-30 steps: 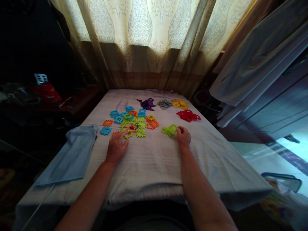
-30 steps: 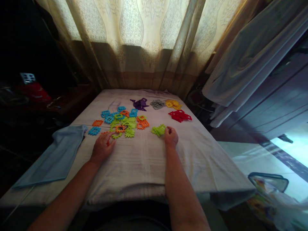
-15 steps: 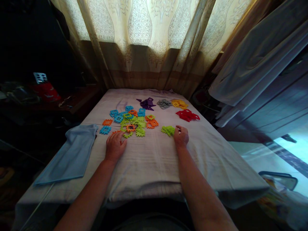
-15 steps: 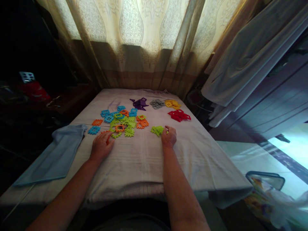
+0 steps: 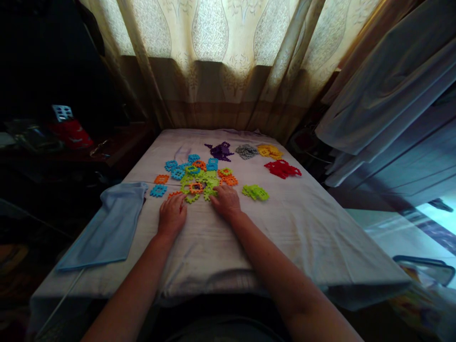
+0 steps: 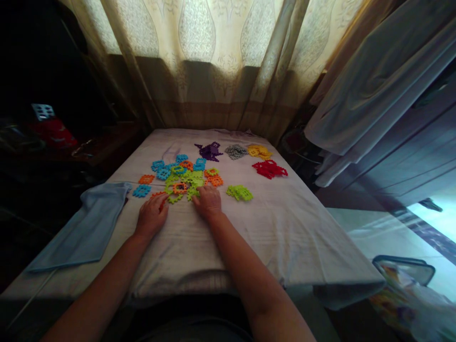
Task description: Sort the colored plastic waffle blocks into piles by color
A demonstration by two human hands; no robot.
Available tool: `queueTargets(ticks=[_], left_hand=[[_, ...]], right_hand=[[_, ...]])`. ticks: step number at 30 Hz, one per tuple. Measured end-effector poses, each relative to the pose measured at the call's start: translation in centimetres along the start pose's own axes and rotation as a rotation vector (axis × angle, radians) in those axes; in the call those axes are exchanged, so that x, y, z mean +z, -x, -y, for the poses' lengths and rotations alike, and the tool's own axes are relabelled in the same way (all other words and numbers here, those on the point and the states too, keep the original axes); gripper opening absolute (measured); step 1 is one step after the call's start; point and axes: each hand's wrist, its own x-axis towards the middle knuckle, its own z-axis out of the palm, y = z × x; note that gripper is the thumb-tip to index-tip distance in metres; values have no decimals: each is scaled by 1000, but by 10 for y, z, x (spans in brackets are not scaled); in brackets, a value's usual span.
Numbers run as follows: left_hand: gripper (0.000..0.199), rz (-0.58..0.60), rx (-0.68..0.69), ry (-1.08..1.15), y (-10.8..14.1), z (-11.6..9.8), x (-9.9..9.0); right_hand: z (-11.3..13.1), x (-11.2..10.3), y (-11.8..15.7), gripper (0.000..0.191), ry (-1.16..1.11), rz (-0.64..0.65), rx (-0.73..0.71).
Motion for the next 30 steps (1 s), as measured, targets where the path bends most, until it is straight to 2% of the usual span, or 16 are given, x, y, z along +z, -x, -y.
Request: queueTargets(ticks=[4,9,12,16,20,24,27,30], left_hand=[[39,0,1,1,0,-1,0],[38,-3,13,-4,0,-1,0],[38,-4,17,1,1,-1,-1],[39,10,8,0,1,-2,-2],[34,14,10,-7,1,-3,-3],[35,29,18,-5,1,-4,-5],[35,29,26,-4,1,-5,-5],[33,20,34,-19,3,-6,-5]], right_hand=[[6,-2,-8,26,43,76,32],[3,-4,-11,24,54,89,13],[-8,-6,-7,24,29,7,27],[-35,-15,2,23,-18,-151,105],[-66,-26,10,21,-13,-277,249],[-92,-35,17,21,23,-336,397],[-101,-38,20,22,49,-360,462],[-97,-35,20,23,60,-386,438]])
